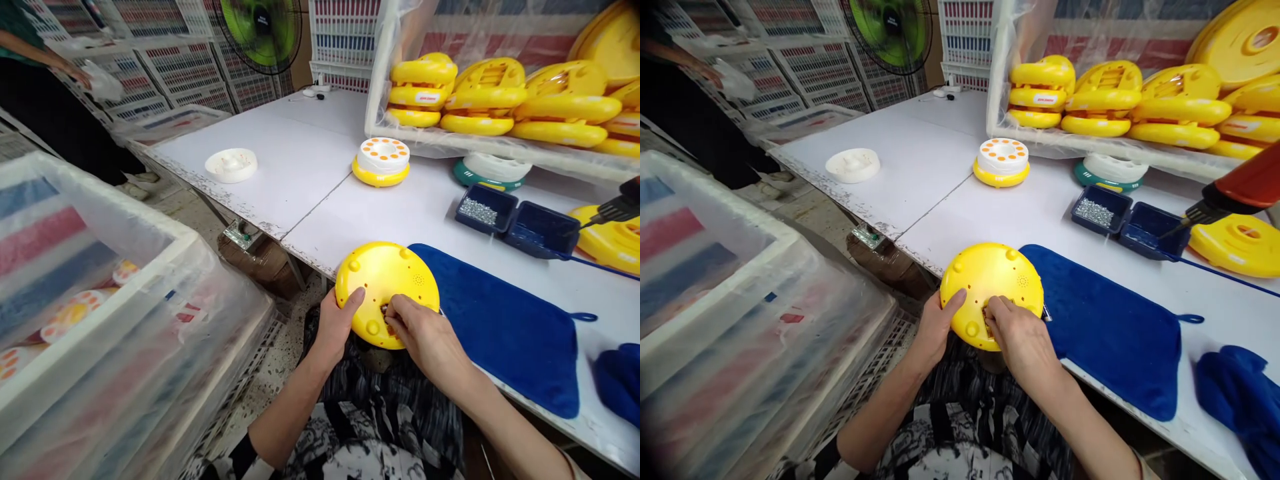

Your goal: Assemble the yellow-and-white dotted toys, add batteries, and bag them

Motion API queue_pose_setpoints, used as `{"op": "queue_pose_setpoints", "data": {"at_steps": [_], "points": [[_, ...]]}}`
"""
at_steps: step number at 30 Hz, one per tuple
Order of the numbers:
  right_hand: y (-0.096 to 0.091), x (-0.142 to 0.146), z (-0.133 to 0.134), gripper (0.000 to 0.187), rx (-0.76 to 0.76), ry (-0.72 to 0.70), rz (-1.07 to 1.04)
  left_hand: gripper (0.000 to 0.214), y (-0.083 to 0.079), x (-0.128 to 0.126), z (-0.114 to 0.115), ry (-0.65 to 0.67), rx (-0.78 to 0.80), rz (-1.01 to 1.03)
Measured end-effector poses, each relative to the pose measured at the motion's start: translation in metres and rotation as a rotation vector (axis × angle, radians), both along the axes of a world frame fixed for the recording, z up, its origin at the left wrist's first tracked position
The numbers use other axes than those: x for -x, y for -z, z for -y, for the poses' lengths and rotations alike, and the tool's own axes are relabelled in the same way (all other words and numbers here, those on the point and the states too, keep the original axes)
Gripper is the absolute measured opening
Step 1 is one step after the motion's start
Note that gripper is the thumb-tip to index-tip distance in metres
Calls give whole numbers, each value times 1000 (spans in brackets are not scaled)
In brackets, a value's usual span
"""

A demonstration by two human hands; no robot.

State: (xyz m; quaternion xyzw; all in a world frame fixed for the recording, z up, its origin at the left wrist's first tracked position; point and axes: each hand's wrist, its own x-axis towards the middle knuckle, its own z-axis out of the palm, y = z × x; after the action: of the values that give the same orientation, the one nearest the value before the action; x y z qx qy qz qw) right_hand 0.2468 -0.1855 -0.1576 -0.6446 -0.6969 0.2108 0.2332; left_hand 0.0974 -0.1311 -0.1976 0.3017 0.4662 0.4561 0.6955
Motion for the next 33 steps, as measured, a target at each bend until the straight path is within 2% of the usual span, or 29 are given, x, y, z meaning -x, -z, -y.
{"op": "queue_pose_setpoints", "data": {"at_steps": [3, 6, 8, 10, 12, 15, 19, 22, 24, 25, 27, 29, 33], "points": [[-4, -15, 8, 15, -36, 6, -84, 53, 0, 3, -2, 0, 4, 11], [-9, -53, 24, 12, -172, 226, -201, 55, -7, 12, -10, -52, 18, 57], [-6, -77, 34, 11, -199, 387, -139, 52, -14, 21, -19, -140, 12, 79], [4, -90, 38, 15, -117, 411, -2, 47, -19, 28, -27, -211, -3, 72], [17, -90, 34, 19, -53, 378, 66, 44, -22, 31, -31, -232, -9, 57], [31, -80, 16, 15, -60, 334, 53, 47, -21, 29, -26, -194, -1, 36], [24, -79, 4, 20, -83, 294, -49, 55, -16, 19, -12, -110, 1, 43], [10, -78, 14, 28, -140, 292, -399, 56, -14, 6, -5, -57, -11, 36], [5, -69, 23, 28, -183, 317, -655, 56, -14, -3, -3, -34, -23, 27], [5, -63, 27, 28, -190, 335, -716, 56, -14, -7, -2, -24, -29, 27], [8, -50, 33, 27, -176, 365, -684, 56, -14, -15, 0, -1, -39, 33], [15, -41, 37, 24, -165, 395, -567, 56, -14, -20, 1, 25, -52, 34], [26, -40, 43, 16, -202, 473, -351, 54, -11, -23, 3, 50, -67, 26]]}}
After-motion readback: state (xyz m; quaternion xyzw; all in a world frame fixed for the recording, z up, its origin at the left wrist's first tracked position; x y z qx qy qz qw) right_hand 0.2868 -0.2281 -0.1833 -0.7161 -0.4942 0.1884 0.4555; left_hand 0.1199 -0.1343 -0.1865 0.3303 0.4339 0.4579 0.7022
